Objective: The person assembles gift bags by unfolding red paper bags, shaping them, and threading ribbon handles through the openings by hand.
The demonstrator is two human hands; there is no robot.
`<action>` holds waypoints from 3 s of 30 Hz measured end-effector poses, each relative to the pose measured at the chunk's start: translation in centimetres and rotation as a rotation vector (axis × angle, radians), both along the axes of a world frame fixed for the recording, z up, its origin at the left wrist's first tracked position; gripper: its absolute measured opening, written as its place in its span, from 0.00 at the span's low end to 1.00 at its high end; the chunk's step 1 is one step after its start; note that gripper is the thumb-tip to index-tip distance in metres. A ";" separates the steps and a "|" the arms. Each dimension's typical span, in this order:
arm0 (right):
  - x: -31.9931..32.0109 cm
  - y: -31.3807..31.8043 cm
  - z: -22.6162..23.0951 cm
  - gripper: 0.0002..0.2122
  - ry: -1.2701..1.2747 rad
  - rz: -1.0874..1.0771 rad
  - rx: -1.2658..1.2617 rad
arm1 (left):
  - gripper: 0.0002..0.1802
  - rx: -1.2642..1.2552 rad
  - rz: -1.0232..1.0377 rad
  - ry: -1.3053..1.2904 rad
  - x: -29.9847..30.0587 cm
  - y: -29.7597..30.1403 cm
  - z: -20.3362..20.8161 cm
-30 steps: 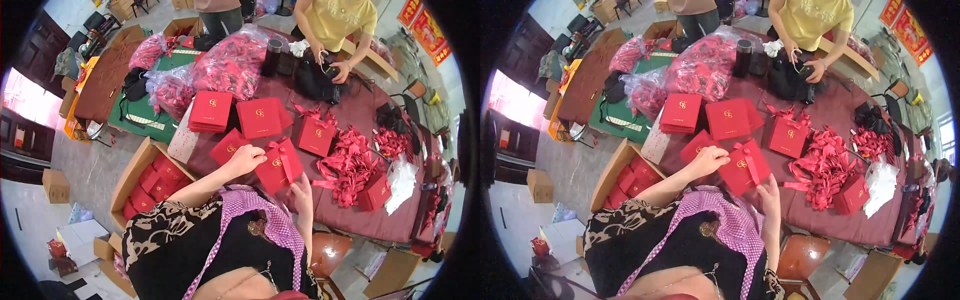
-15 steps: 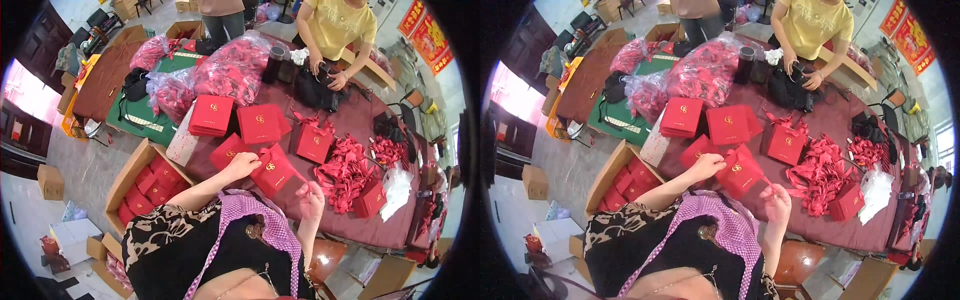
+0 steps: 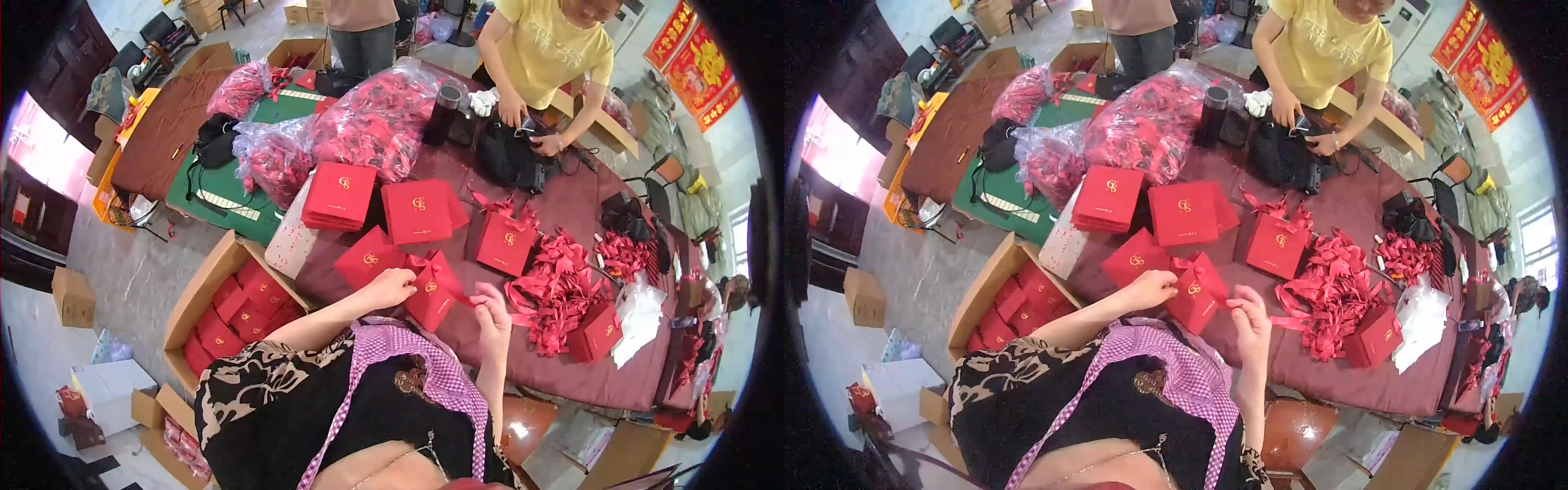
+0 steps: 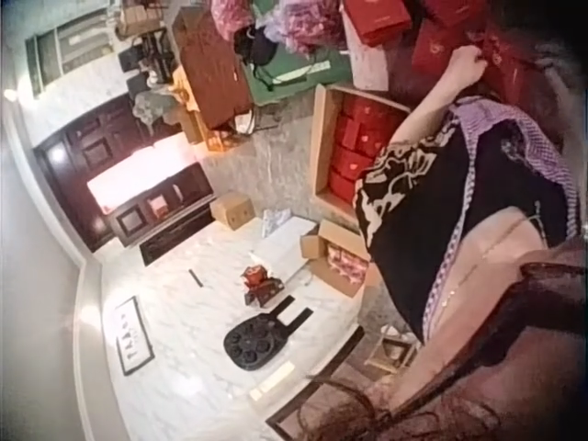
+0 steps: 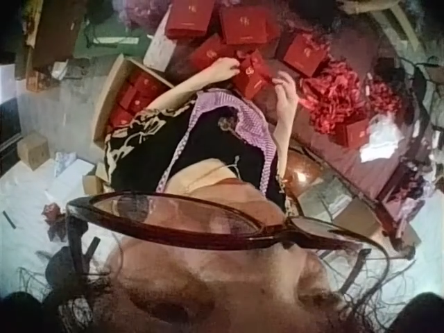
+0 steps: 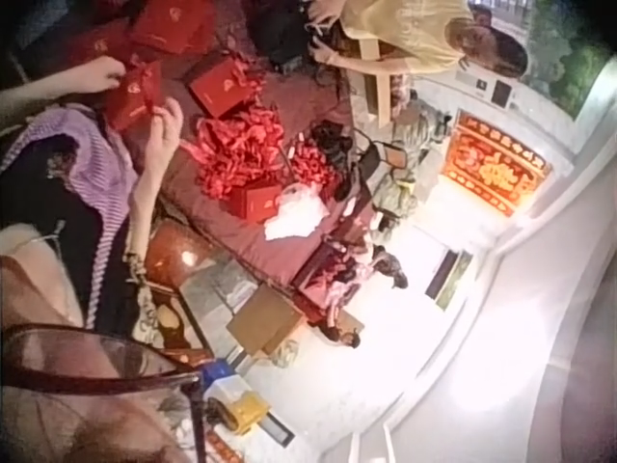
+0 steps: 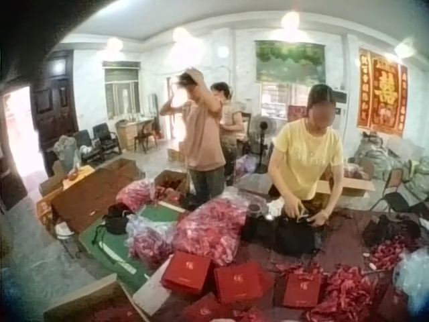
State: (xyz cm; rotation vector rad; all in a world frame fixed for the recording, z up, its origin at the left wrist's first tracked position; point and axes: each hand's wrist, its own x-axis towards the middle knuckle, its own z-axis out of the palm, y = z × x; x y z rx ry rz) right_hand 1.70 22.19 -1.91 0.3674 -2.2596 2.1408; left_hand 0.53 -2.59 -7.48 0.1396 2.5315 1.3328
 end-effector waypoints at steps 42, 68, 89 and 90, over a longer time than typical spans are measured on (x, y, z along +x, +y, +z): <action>-17.7 -13.4 20.6 0.28 0.127 0.348 -0.114 | 0.13 0.216 0.045 -0.045 0.6 -1.4 -0.9; -0.8 -18.2 27.5 0.07 0.576 1.044 -1.395 | 0.20 0.600 0.072 -0.298 1.7 -4.8 -15.9; -1.8 -14.8 24.7 0.11 0.434 0.981 -0.948 | 0.10 0.173 0.041 -0.205 1.3 -1.4 -2.4; -3.4 -12.5 24.1 0.14 0.481 0.977 -0.708 | 0.10 0.220 0.043 -0.147 1.3 -1.7 -3.6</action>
